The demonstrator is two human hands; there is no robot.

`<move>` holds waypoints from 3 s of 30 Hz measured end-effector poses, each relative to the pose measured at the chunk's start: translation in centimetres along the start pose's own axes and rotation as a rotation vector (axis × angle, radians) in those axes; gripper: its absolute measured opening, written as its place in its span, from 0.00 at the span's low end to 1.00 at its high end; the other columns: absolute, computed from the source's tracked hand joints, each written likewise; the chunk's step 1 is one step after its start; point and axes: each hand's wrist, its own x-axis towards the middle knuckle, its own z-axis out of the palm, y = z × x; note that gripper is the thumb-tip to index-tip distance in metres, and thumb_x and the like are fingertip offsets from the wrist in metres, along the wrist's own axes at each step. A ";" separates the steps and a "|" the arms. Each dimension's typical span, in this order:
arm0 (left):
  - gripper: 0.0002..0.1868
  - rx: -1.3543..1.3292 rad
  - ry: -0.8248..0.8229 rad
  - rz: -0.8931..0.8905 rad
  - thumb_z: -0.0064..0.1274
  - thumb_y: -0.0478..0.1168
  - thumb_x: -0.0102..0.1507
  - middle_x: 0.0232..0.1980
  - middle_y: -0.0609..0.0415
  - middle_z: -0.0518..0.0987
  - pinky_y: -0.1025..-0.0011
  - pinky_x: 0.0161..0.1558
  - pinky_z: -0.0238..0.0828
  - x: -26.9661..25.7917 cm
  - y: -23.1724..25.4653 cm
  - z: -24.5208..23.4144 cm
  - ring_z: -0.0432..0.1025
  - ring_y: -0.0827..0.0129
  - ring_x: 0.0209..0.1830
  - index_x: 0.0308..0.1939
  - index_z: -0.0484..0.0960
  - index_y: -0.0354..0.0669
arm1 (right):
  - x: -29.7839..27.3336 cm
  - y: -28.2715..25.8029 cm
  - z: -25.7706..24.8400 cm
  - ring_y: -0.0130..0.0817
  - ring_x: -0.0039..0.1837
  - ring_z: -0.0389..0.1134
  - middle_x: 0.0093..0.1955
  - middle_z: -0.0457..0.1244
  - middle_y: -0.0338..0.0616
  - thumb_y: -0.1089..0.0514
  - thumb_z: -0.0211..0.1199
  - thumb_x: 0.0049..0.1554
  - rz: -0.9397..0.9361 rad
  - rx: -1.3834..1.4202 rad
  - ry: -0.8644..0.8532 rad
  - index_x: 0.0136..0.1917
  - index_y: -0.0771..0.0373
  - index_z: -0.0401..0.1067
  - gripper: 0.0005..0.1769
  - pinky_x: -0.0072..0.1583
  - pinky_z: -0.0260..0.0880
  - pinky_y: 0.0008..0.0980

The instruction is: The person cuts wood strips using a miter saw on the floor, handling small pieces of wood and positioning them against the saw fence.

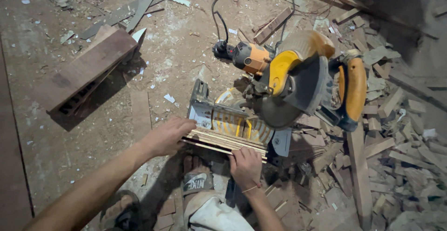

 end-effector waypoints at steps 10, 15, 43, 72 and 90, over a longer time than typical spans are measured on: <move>0.28 -0.074 -0.056 -0.159 0.63 0.35 0.53 0.55 0.44 0.77 0.55 0.63 0.64 0.5 0.3 -0.2 0.68 0.46 0.62 0.57 0.73 0.42 | -0.2 0.7 -0.2 0.40 0.45 0.64 0.40 0.63 0.38 0.57 0.73 0.47 -0.045 0.029 0.040 0.43 0.57 0.75 0.10 0.48 0.60 0.41; 0.30 -0.099 -0.031 -0.174 0.64 0.34 0.51 0.56 0.41 0.77 0.54 0.61 0.65 0.2 0.5 -0.2 0.68 0.43 0.61 0.57 0.73 0.42 | -0.1 0.7 -0.5 0.40 0.44 0.64 0.39 0.64 0.38 0.58 0.73 0.46 -0.052 0.032 0.029 0.42 0.57 0.75 0.10 0.48 0.60 0.41; 0.28 0.173 -0.088 -0.077 0.54 0.31 0.53 0.62 0.52 0.74 0.55 0.61 0.65 0.7 0.0 0.9 0.65 0.50 0.64 0.58 0.75 0.48 | 1.3 0.8 -0.7 0.52 0.59 0.64 0.55 0.64 0.51 0.57 0.75 0.43 -0.030 -0.008 0.070 0.49 0.61 0.72 0.21 0.58 0.61 0.51; 0.47 0.058 0.265 -0.204 0.68 0.39 0.46 0.64 0.37 0.70 0.50 0.66 0.58 0.2 -3.8 2.0 0.63 0.41 0.65 0.69 0.66 0.40 | 5.0 3.9 2.3 0.53 0.65 0.62 0.62 0.64 0.53 0.61 0.67 0.38 -0.074 0.086 -0.213 0.65 0.65 0.67 0.39 0.65 0.59 0.51; 0.44 -0.453 0.904 -0.572 0.73 0.57 0.50 0.58 0.45 0.78 0.61 0.62 0.69 0.0 -2.8 7.5 0.74 0.54 0.61 0.63 0.74 0.40 | 3.8 2.9 5.0 0.57 0.72 0.55 0.71 0.57 0.60 0.54 0.68 0.43 -0.130 -0.205 -0.279 0.73 0.72 0.58 0.47 0.71 0.51 0.60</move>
